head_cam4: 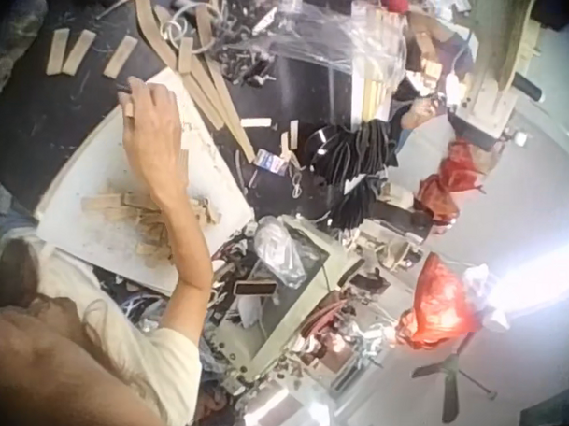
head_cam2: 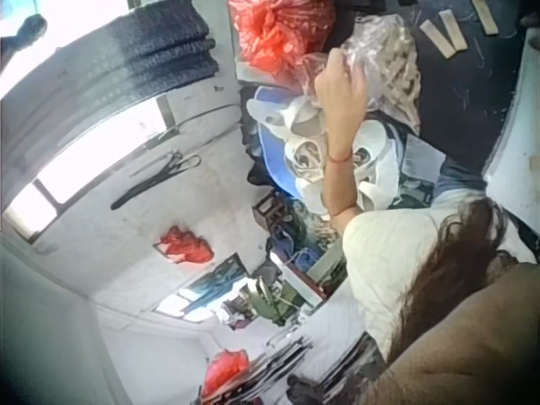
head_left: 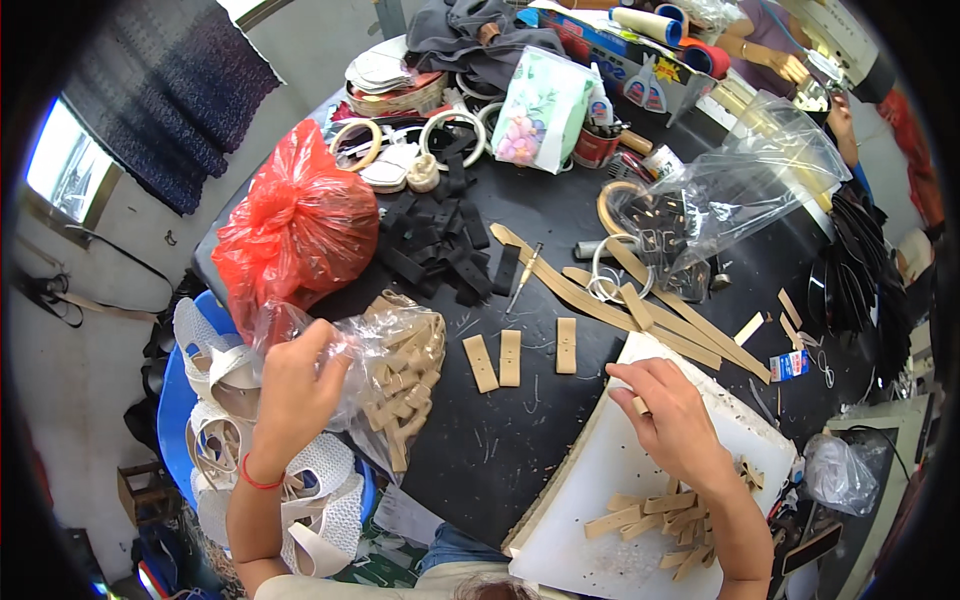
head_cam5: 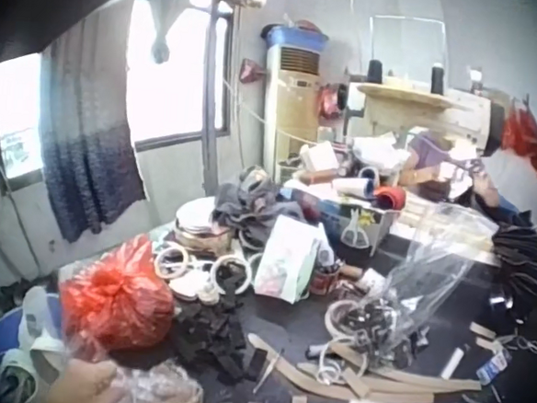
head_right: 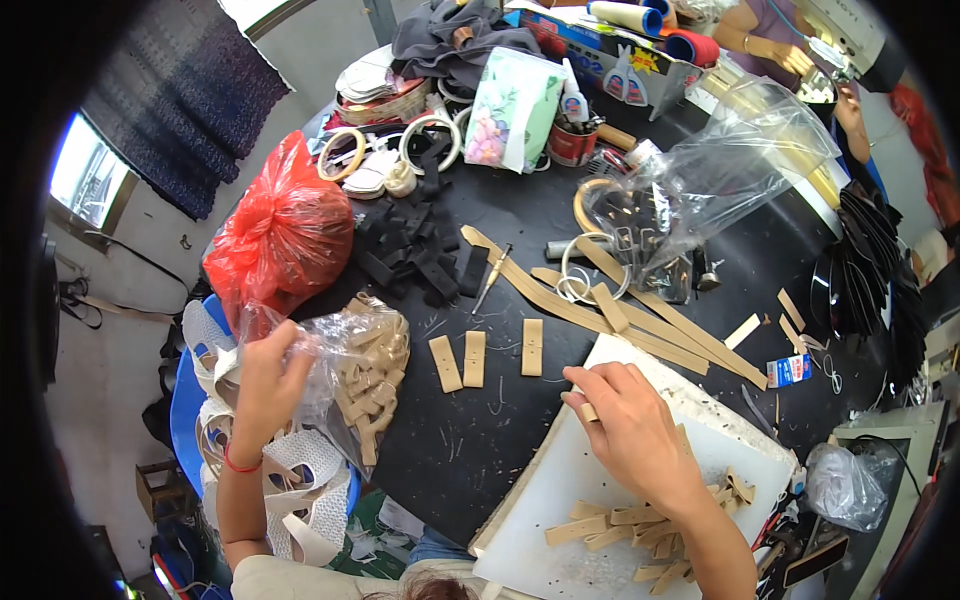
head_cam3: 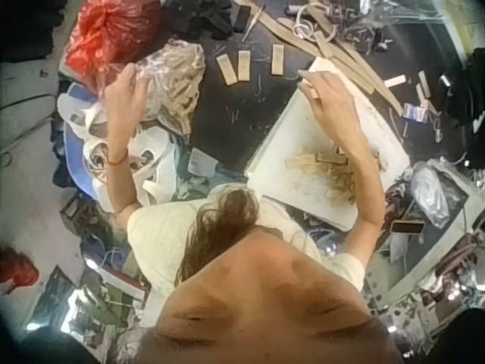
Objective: The person uses red-handled scissors to trim small rectangular pieces of beige material on a white cutting board. They repeatedly pick up individual pieces, snip the edges, and place them back on the board. The person also organizes the trimmed pieces into a pile and handles a clear plastic bag.
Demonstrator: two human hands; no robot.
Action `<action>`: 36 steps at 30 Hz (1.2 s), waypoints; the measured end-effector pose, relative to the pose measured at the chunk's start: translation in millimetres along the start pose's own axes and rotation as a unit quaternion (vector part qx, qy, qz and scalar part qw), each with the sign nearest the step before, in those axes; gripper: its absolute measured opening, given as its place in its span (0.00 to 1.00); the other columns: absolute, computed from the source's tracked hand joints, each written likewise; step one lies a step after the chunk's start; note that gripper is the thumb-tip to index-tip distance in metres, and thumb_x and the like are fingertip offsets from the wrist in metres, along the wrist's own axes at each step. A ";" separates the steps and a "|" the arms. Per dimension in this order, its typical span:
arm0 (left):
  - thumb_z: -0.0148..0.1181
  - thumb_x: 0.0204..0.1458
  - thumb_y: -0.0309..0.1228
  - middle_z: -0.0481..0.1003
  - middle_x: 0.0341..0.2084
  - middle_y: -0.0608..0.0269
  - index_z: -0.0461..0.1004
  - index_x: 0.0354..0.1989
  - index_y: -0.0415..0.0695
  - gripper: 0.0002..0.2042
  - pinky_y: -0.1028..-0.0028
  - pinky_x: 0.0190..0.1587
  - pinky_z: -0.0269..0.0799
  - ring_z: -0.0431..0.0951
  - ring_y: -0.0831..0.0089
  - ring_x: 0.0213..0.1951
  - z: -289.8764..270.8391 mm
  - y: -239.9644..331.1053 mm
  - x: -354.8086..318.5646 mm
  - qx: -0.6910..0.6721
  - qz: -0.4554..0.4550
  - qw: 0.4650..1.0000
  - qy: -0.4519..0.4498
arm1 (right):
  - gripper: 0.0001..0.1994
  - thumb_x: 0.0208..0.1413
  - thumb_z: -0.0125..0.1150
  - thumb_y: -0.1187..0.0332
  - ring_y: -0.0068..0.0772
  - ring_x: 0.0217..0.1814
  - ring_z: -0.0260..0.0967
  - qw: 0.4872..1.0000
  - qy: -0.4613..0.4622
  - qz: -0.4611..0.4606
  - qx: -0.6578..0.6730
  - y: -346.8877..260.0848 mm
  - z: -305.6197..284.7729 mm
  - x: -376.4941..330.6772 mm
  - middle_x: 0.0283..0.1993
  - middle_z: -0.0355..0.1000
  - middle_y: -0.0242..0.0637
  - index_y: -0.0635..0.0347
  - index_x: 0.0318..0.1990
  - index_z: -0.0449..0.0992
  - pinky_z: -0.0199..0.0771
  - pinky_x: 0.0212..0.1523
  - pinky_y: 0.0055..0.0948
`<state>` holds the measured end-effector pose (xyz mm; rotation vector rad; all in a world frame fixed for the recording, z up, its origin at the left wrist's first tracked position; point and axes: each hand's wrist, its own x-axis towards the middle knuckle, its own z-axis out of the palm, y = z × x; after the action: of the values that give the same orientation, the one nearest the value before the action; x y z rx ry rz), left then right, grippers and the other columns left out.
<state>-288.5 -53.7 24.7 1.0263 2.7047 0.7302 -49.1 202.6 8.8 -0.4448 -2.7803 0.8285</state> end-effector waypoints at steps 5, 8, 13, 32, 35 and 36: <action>0.55 0.50 0.26 0.74 0.26 0.66 0.74 0.33 0.36 0.06 0.75 0.30 0.64 0.71 0.80 0.29 -54.9 17.5 -10.5 -0.213 -0.001 0.969 0.122 | 0.11 0.52 0.60 0.72 0.42 0.39 0.68 1.000 -0.028 0.003 -0.001 -14.1 -0.9 -0.4 0.36 0.70 0.42 0.64 0.44 0.74 0.70 0.40 0.35; 0.55 0.51 0.25 0.74 0.29 0.67 0.73 0.40 0.35 0.09 0.81 0.32 0.64 0.70 0.82 0.31 -70.9 26.5 -24.0 -0.332 -0.013 0.899 0.285 | 0.11 0.52 0.60 0.73 0.42 0.39 0.69 1.000 -0.002 0.026 0.004 -19.3 -9.0 -4.4 0.36 0.70 0.42 0.63 0.44 0.74 0.71 0.40 0.36; 0.52 0.53 0.23 0.73 0.32 0.64 0.69 0.46 0.35 0.12 0.82 0.35 0.67 0.72 0.81 0.33 -83.6 41.1 -26.8 -0.381 0.012 0.890 0.249 | 0.11 0.52 0.59 0.75 0.44 0.36 0.70 0.999 0.039 0.029 0.002 -19.2 -22.6 -14.2 0.37 0.70 0.43 0.63 0.43 0.73 0.71 0.37 0.33; 0.61 0.49 0.38 0.70 0.44 0.48 0.65 0.52 0.42 0.23 0.57 0.43 0.68 0.73 0.47 0.42 4.5 -56.8 99.2 0.180 0.081 0.940 0.280 | 0.09 0.52 0.56 0.79 0.37 0.34 0.70 0.983 0.112 0.144 0.007 -19.3 -39.7 -87.4 0.37 0.73 0.45 0.67 0.42 0.74 0.69 0.37 0.28; 0.60 0.50 0.32 0.73 0.38 0.48 0.67 0.46 0.43 0.16 0.58 0.41 0.69 0.74 0.49 0.41 -32.7 -76.5 114.0 0.047 0.131 0.905 0.403 | 0.09 0.53 0.54 0.79 0.37 0.35 0.71 0.983 0.117 0.140 -0.016 -12.7 -44.4 -96.8 0.37 0.72 0.45 0.69 0.42 0.74 0.69 0.37 0.27; 0.59 0.51 0.31 0.75 0.32 0.49 0.69 0.41 0.41 0.11 0.59 0.41 0.69 0.76 0.52 0.38 -57.6 -87.4 116.8 0.042 0.126 0.877 0.461 | 0.09 0.54 0.53 0.79 0.36 0.35 0.71 0.984 0.120 0.130 -0.025 -8.4 -47.2 -101.8 0.37 0.72 0.45 0.70 0.42 0.73 0.69 0.37 0.26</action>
<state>-445.0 -55.5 34.3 1.3094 3.4193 1.4786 57.2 184.6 41.1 -0.8700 -2.5578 0.7029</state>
